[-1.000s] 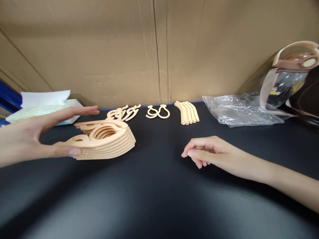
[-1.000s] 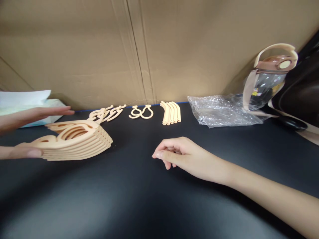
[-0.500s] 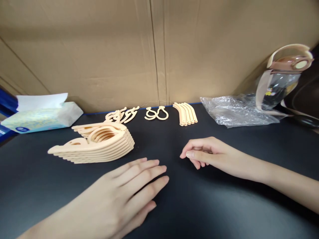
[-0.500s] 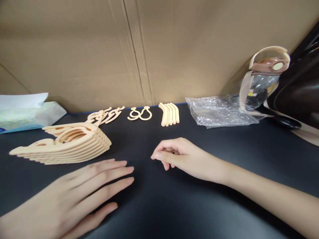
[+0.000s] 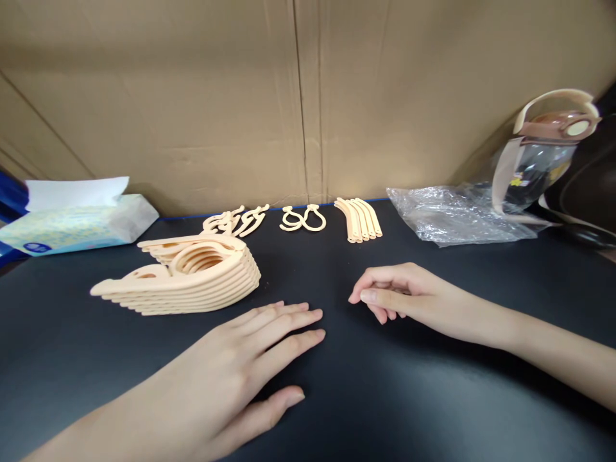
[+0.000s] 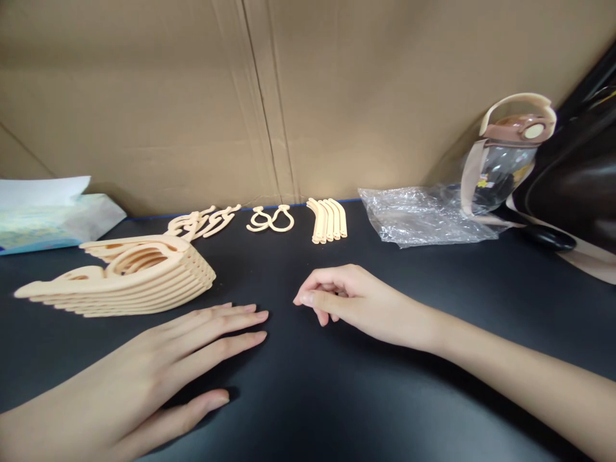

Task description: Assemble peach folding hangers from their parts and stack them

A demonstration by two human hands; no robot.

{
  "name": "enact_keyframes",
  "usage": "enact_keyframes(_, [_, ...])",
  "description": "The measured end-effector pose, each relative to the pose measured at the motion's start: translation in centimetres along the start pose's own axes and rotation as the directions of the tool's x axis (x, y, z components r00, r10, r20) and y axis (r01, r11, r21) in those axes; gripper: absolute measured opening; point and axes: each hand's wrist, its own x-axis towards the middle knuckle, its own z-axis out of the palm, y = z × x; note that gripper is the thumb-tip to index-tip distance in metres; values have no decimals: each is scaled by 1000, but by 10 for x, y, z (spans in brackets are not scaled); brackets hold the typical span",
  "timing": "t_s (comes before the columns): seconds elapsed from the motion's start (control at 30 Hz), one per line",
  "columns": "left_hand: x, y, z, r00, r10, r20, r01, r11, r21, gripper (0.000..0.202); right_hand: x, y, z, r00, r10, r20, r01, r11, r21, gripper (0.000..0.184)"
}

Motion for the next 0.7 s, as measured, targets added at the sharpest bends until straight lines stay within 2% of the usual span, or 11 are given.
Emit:
enact_keyframes(0.1, [-1,-1,1,1000,-2,9,2,1000,-6,44,0,1,0,998,-44,-36,44,999,-17,31])
enact_keyframes(0.2, [-1,-1,0,1000,2,20,-2,1000,3,43,-1,3,-1,972,-164,-170,132,974,-183,33])
enact_keyframes(0.33, [-2,0,0,1000,2,11,-2,1000,2,43,4,12,-8,876,-345,-338,136,847,-514,28])
enact_keyframes(0.4, [-2,1,0,1000,-2,6,2,1000,-4,43,8,18,-14,846,-400,-353,93,762,-641,32])
enact_keyframes(0.47, [-2,1,0,1000,-8,9,8,1000,-12,44,12,23,-19,843,-408,-351,36,694,-719,48])
enact_keyframes(0.57, [-2,1,1,1000,-20,14,20,999,-33,44,15,28,-23,865,-374,-333,-24,632,-775,72])
enact_keyframes(0.7, [-3,0,-1,999,-29,19,30,998,-54,44,14,28,-22,911,-309,-274,-49,579,-814,73])
